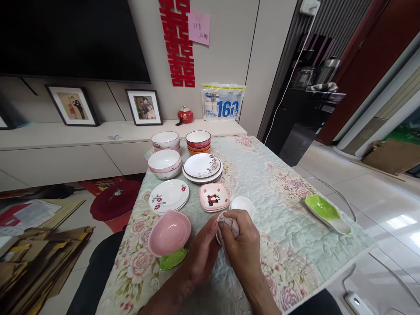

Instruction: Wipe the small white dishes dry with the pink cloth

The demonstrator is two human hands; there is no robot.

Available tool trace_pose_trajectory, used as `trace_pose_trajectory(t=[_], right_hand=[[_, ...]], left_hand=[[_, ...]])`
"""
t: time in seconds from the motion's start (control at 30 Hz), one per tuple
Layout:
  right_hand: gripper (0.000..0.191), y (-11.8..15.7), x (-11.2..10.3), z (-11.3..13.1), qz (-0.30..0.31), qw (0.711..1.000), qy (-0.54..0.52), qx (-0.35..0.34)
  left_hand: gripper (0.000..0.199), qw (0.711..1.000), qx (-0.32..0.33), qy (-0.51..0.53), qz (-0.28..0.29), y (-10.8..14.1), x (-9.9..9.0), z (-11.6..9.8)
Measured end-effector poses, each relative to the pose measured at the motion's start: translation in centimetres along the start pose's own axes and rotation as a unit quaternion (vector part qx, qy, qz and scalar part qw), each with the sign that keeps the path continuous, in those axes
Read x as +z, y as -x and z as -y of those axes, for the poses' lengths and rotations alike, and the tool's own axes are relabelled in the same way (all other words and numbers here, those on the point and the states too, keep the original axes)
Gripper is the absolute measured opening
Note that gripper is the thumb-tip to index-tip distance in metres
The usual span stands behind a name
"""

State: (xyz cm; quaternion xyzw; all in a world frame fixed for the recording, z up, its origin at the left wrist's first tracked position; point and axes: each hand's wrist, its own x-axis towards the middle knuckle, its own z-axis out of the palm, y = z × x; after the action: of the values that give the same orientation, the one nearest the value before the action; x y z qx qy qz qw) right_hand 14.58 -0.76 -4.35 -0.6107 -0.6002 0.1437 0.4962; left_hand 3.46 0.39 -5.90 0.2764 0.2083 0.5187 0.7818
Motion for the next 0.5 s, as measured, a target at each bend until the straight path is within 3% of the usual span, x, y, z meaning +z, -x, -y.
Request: trace_pose_trajectory(t=[0.07, 0.13, 0.2, 0.27, 0.37, 0.5], right_hand=[[0.008, -0.1, -0.3, -0.1, 0.042, 0.999, -0.015, -0.024], [0.010, -0.4, -1.0, 0.0, 0.127, 0.991, -0.028, -0.030], [0.015, -0.6, -1.8, 0.1, 0.203, 0.979, -0.021, -0.025], [0.018, -0.6, -2.4, 0.2, 0.238, 0.971, 0.004, -0.019], [0.016, -0.4, -2.3, -0.3, 0.209, 0.975, 0.067, -0.034], [0.015, 0.0, -0.8, -1.2, 0.081, 0.982, 0.130, -0.115]], left_hand=[[0.037, 1.000, -0.006, 0.012, 0.019, -0.1, 0.0, -0.1], [0.038, 1.000, -0.003, -0.007, 0.018, -0.2, -0.1, -0.2], [0.041, 0.998, 0.001, -0.065, 0.007, -0.2, -0.5, -0.4], [0.046, 0.988, 0.004, -0.153, -0.010, -0.1, -0.9, -0.5], [0.051, 0.969, 0.003, -0.245, -0.019, 0.0, -1.2, -0.8], [0.051, 0.970, 0.005, -0.242, 0.003, 0.1, -1.0, -0.9]])
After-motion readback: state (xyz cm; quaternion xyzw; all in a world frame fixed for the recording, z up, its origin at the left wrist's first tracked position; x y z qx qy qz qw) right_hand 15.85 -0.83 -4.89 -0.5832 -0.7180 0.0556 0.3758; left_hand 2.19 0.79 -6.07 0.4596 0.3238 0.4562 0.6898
